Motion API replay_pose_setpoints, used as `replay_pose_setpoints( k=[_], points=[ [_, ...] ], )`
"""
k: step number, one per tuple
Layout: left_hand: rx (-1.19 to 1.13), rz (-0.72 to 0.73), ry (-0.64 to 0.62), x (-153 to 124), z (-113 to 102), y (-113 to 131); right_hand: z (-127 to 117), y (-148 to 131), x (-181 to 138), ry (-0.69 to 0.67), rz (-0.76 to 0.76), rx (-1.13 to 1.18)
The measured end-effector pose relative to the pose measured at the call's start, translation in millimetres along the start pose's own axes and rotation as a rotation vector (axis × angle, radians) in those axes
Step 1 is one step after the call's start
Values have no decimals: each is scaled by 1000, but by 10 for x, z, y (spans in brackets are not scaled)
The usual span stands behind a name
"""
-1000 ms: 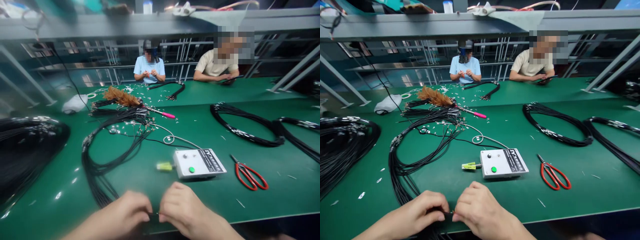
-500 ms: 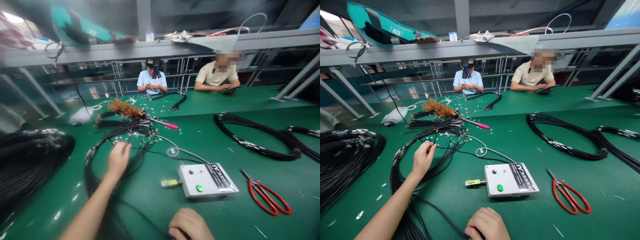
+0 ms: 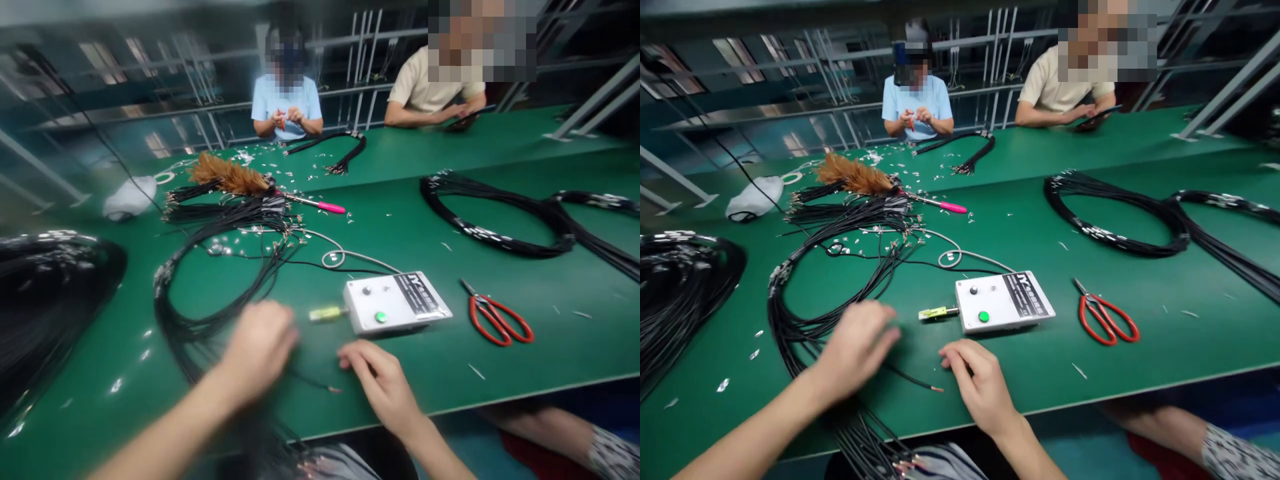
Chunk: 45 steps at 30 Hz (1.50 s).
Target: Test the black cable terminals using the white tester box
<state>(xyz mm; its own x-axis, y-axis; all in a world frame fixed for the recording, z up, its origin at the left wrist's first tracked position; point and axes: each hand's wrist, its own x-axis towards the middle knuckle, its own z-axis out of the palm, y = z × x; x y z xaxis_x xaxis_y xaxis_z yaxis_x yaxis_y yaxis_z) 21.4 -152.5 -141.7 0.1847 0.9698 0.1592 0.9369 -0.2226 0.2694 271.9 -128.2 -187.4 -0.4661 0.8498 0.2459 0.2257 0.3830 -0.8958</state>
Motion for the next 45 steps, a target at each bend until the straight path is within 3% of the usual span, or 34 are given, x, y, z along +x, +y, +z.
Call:
replay_pose_setpoints(
  k=[1, 2, 4, 6, 12, 18, 27, 32, 45],
  points=[
    [-41, 185, -151, -134, 54, 240, 0, 3, -2, 9, 36, 20],
    [-61, 283, -260, -246, 114, 444, -1, 1, -5, 11, 64, 33],
    [-75, 258, -343, -388, 219, 707, -6, -16, -20, -5, 96, 50],
    [-170, 166, -344, -425, 261, 780, -10, -50, -56, -26, 129, 79],
    [-696, 2, -171, -387, 58, 641, 112, -301, -152, -61, 317, 478],
    [-714, -93, -103, -455, -75, 648, 206, -559, -44, -13, 315, 540],
    [-840, -232, -23, -459, -43, 652, 328, -468, 14, -58, 615, 1129],
    [-900, -269, 13, -470, 1, 641, 447, -474, -41, -92, 618, 1104],
    [-870, -304, -3, -460, 31, 633, 403, -439, -12, -17, 534, 973]
  ],
)
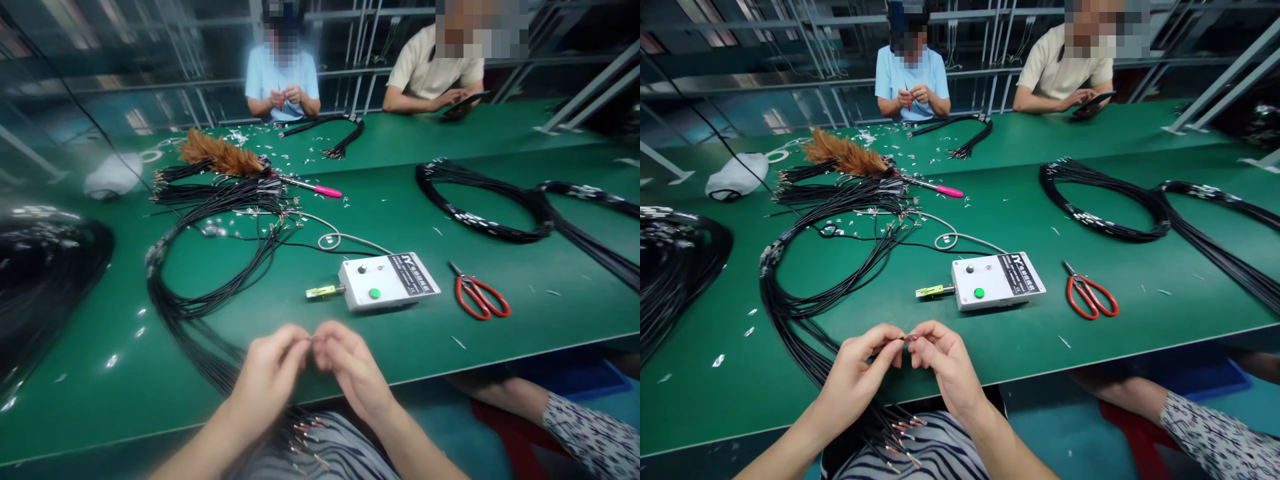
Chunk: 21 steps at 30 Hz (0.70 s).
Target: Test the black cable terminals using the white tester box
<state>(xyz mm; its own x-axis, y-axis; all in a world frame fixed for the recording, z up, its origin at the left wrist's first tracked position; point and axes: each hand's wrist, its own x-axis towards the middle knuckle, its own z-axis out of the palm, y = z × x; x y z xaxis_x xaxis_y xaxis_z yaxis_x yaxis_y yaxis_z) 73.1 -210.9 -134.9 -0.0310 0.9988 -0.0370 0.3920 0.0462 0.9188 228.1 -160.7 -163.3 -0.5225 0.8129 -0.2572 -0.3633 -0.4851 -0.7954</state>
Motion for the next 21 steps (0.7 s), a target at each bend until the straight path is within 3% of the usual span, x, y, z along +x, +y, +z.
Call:
replay_pose_setpoints(
  k=[7, 13, 21],
  points=[
    [15, 0, 1, -3, 3, 5, 20, 24, 25, 71, -74, -130],
    [-12, -6, -69, 4, -20, -12, 42, -68, 22, 39, 17, -123],
    [-91, 149, -29, 44, 97, 8, -5, -87, -4, 52, -15, -245]
  ],
)
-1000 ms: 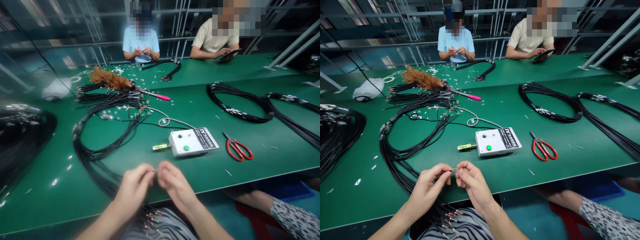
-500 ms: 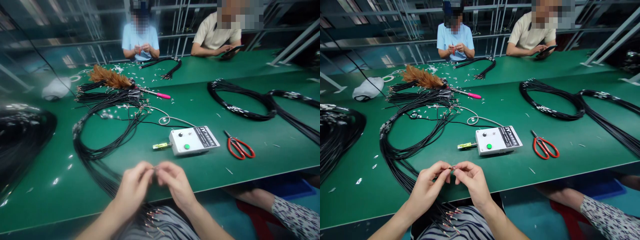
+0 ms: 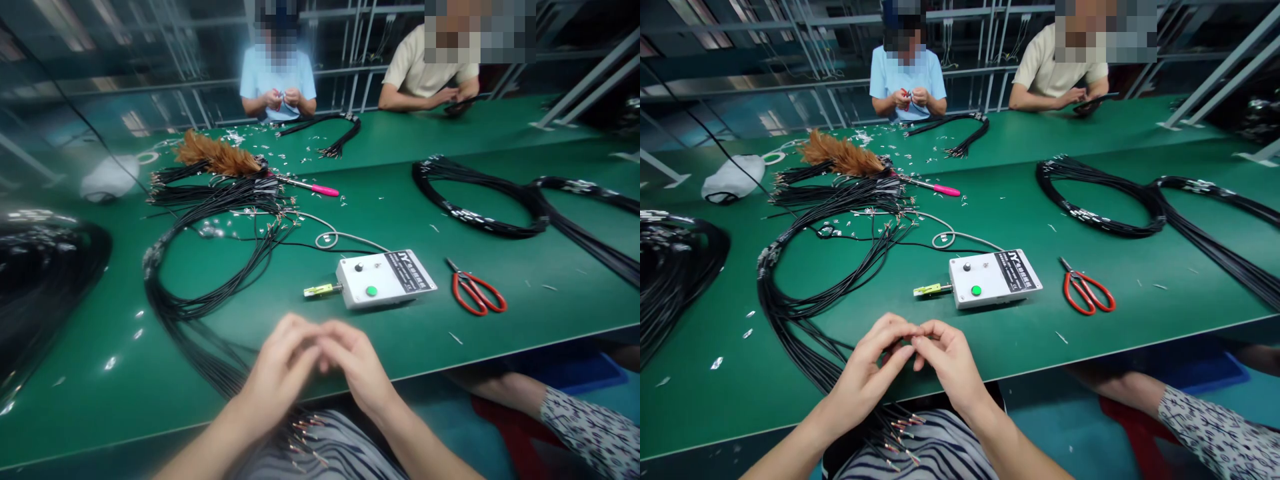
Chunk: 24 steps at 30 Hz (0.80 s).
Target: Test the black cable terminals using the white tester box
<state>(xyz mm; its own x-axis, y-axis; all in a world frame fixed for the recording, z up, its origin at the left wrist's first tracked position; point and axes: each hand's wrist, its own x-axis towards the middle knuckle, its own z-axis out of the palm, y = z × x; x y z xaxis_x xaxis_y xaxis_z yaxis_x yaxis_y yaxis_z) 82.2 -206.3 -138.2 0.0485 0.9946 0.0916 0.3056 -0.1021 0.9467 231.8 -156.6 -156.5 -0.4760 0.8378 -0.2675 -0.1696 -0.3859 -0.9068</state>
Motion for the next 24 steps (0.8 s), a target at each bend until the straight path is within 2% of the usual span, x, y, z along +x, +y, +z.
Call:
replay_pose_setpoints(
  k=[4, 7, 9, 13, 15, 20, 24],
  points=[
    [-200, -86, 135, 43, 88, -85, -23, 12, -12, -15, -14, -79],
    [-331, -216, 160, 42, 110, -123, -51, -17, -14, -28, -53, -210],
    [-271, -235, 156, 21, 103, -126, -72, -58, -17, -33, -117, -340],
    [96, -25, 110, -20, 85, -141, -126, -136, -22, -43, -332, -684],
    [166, 28, 102, -13, 89, -178, -170, -142, -15, -39, -407, -799],
    [66, -122, 123, 68, 89, -273, -313, -140, 23, -18, -485, -1014],
    [30, -146, 87, 117, 40, -275, -311, -180, 68, -61, -662, -1287]
  ],
)
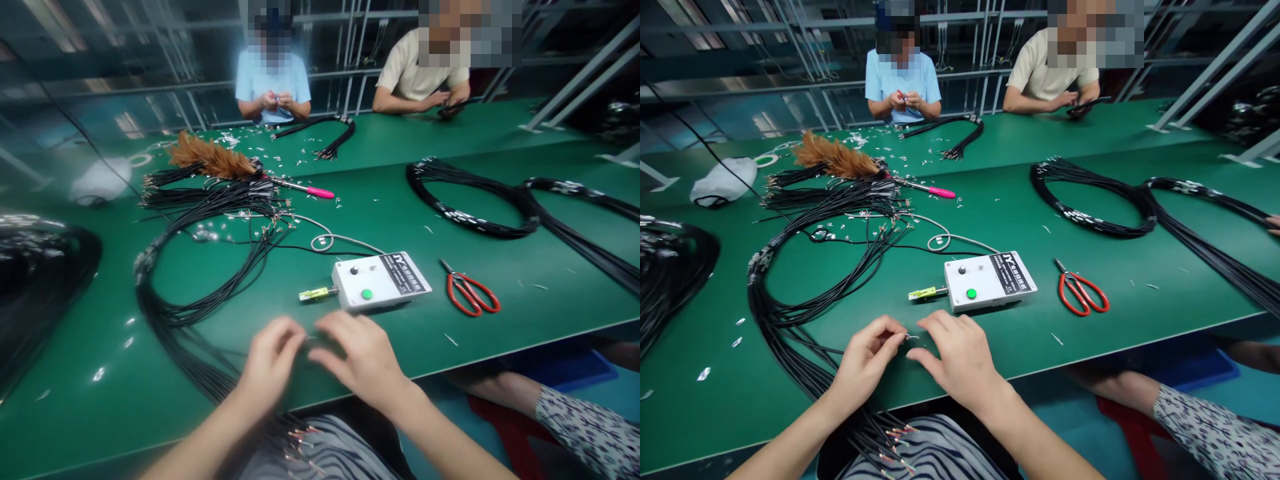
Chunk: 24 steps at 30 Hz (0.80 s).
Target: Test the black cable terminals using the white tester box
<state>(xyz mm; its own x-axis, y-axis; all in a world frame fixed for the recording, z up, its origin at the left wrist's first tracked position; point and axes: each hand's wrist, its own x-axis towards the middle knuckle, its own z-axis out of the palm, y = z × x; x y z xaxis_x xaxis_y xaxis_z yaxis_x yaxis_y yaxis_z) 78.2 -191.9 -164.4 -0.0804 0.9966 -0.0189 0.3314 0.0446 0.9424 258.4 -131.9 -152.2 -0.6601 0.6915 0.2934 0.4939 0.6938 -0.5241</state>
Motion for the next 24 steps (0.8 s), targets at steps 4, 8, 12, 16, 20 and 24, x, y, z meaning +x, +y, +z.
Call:
replay_pose_setpoints(
  k=[4, 8, 12, 16, 20, 24],
  points=[
    [186, 170, -97, 30, -50, 15, 20, -25, 85, -32, -201, -200],
    [291, 287, -154, 81, -88, 1, -73, 53, 176, -60, -247, -257],
    [194, 165, -4, 208, -138, -30, -201, 215, 341, -19, -207, -332],
    [125, 67, 73, 370, -169, -62, -146, 356, 487, -10, -214, -496],
    [72, 27, 85, 473, -173, -80, -55, 399, 532, -57, -214, -567],
    [24, -2, 76, 535, -163, -97, -33, 381, 557, -61, -197, -606]
  ],
)
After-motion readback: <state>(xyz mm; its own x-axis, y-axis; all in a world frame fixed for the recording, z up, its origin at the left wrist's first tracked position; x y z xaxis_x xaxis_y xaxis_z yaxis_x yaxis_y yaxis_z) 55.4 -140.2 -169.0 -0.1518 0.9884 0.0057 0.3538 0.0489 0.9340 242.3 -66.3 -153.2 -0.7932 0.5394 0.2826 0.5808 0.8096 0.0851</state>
